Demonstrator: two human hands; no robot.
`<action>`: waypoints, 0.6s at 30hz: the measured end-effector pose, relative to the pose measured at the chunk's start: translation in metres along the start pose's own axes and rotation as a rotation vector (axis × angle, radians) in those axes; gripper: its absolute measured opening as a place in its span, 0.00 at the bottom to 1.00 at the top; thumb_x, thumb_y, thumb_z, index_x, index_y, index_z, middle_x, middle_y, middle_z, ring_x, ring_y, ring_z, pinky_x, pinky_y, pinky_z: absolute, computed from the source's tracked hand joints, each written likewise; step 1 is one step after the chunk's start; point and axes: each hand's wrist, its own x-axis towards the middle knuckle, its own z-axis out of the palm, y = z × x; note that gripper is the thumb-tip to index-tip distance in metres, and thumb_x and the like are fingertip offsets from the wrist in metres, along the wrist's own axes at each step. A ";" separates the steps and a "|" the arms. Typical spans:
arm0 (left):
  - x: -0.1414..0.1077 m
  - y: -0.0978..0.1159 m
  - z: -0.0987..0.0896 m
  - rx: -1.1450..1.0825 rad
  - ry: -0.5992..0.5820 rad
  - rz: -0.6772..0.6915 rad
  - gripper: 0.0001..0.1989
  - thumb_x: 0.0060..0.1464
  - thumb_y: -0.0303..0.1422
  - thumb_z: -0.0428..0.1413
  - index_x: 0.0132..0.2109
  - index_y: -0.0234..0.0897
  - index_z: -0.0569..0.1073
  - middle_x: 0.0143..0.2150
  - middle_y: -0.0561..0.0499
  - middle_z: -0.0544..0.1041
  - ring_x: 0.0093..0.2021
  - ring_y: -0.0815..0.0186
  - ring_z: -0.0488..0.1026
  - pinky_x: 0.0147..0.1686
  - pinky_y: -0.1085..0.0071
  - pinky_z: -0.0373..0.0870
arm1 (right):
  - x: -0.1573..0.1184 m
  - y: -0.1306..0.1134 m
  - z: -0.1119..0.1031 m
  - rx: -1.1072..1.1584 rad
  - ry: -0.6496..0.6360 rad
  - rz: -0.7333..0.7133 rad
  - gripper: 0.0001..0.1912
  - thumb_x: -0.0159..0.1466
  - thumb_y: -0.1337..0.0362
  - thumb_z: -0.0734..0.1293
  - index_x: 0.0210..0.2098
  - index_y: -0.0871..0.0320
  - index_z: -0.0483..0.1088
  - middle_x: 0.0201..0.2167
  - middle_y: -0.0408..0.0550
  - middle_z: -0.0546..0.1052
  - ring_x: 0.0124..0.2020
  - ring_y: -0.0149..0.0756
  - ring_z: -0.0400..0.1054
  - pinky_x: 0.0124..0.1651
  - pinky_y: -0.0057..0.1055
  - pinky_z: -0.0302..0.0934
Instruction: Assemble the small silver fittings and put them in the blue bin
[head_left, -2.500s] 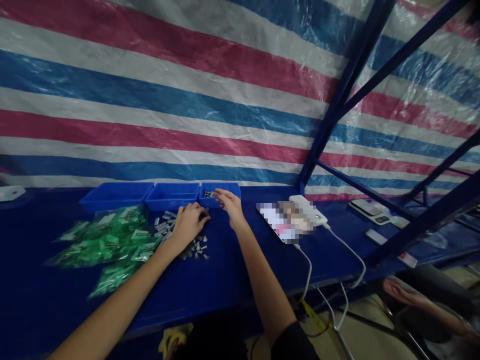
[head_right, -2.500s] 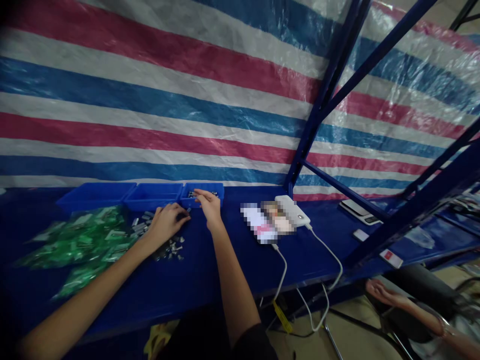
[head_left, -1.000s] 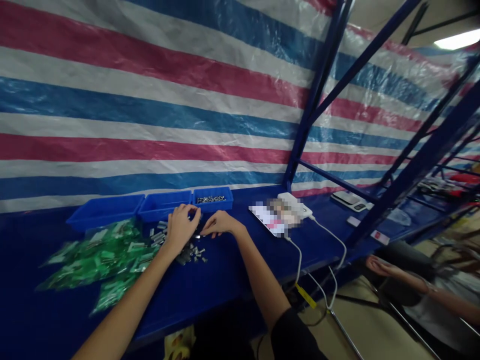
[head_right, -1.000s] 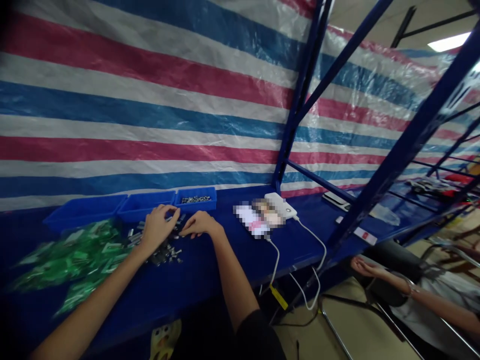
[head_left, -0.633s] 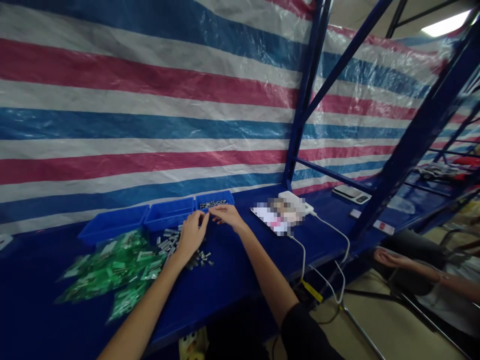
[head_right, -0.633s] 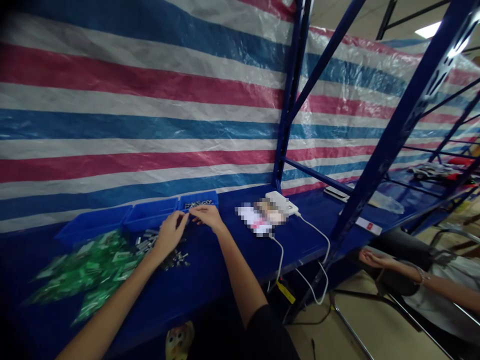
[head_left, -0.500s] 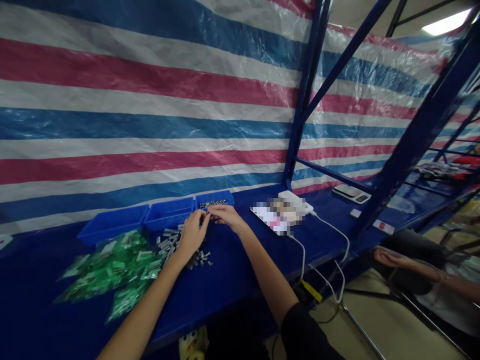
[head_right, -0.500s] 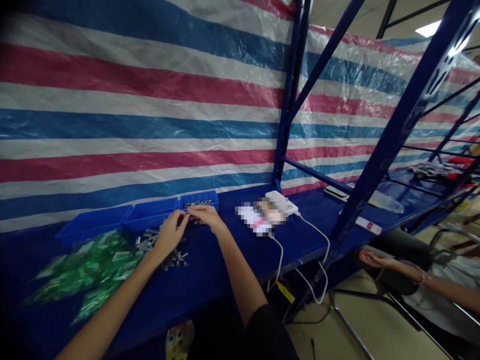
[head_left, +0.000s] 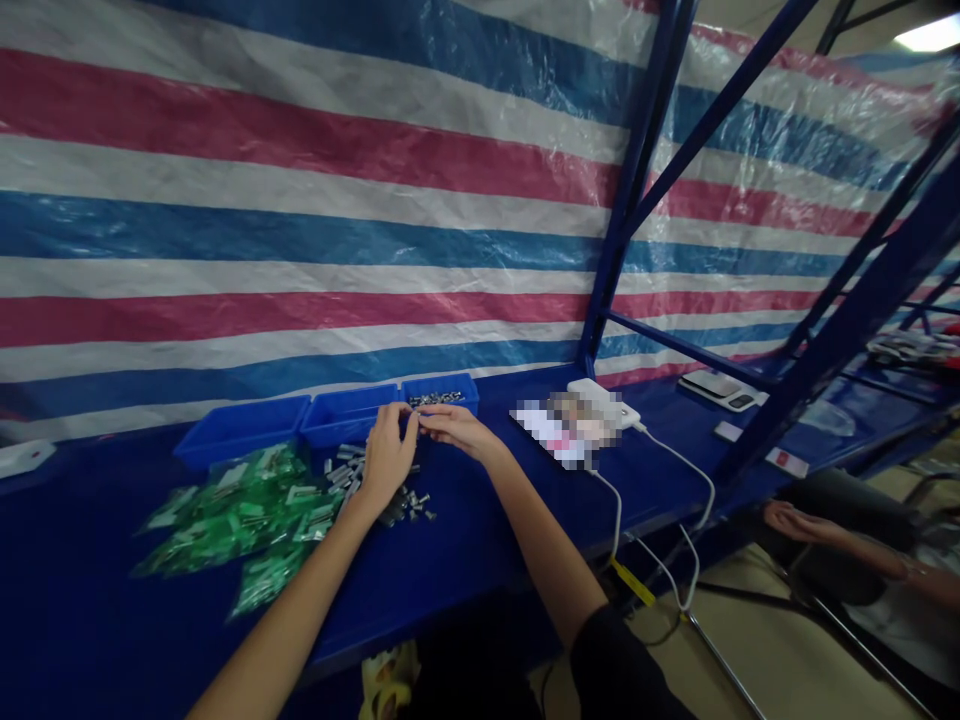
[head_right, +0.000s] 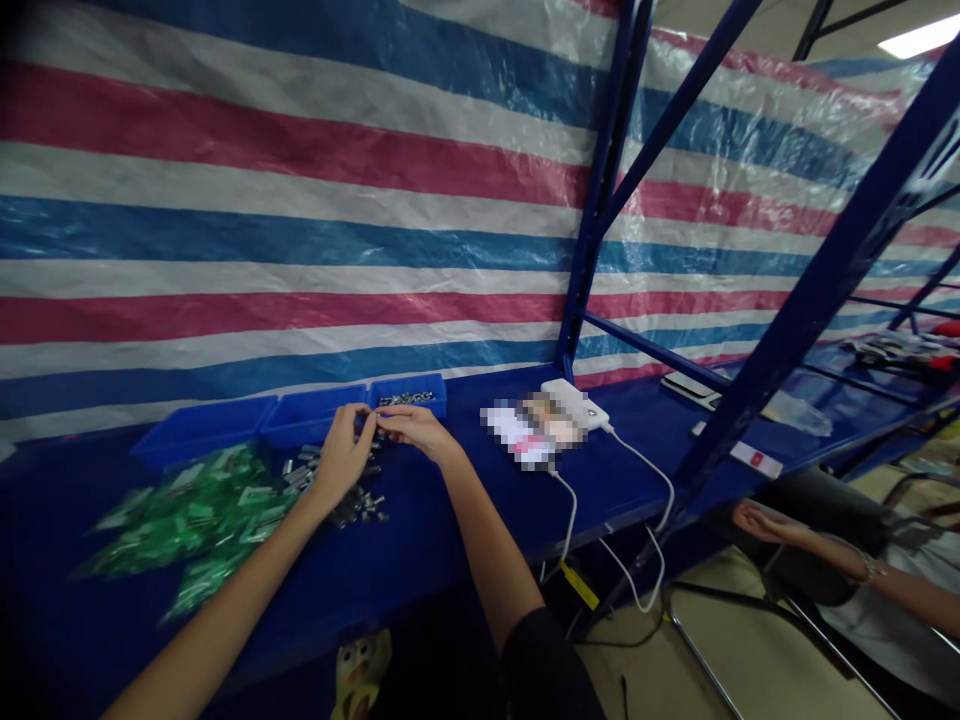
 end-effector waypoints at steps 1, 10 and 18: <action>0.000 -0.001 0.001 -0.018 -0.017 0.001 0.11 0.58 0.38 0.42 0.40 0.39 0.65 0.38 0.48 0.67 0.38 0.63 0.67 0.40 0.66 0.64 | 0.000 0.000 0.001 0.003 0.009 0.005 0.11 0.53 0.68 0.70 0.38 0.57 0.74 0.27 0.42 0.75 0.30 0.24 0.68 0.37 0.22 0.61; -0.002 0.003 0.000 0.003 -0.063 0.001 0.12 0.58 0.38 0.42 0.37 0.38 0.68 0.37 0.48 0.67 0.37 0.63 0.68 0.40 0.67 0.63 | 0.005 0.006 -0.003 -0.131 0.187 -0.050 0.12 0.56 0.63 0.64 0.37 0.58 0.75 0.27 0.43 0.75 0.26 0.24 0.65 0.31 0.21 0.60; -0.002 0.001 -0.002 -0.066 0.053 -0.134 0.11 0.57 0.38 0.43 0.35 0.38 0.67 0.34 0.50 0.69 0.33 0.65 0.67 0.38 0.67 0.63 | 0.004 0.001 -0.004 -0.178 0.275 -0.278 0.24 0.54 0.57 0.67 0.49 0.56 0.68 0.41 0.47 0.76 0.39 0.31 0.70 0.36 0.24 0.63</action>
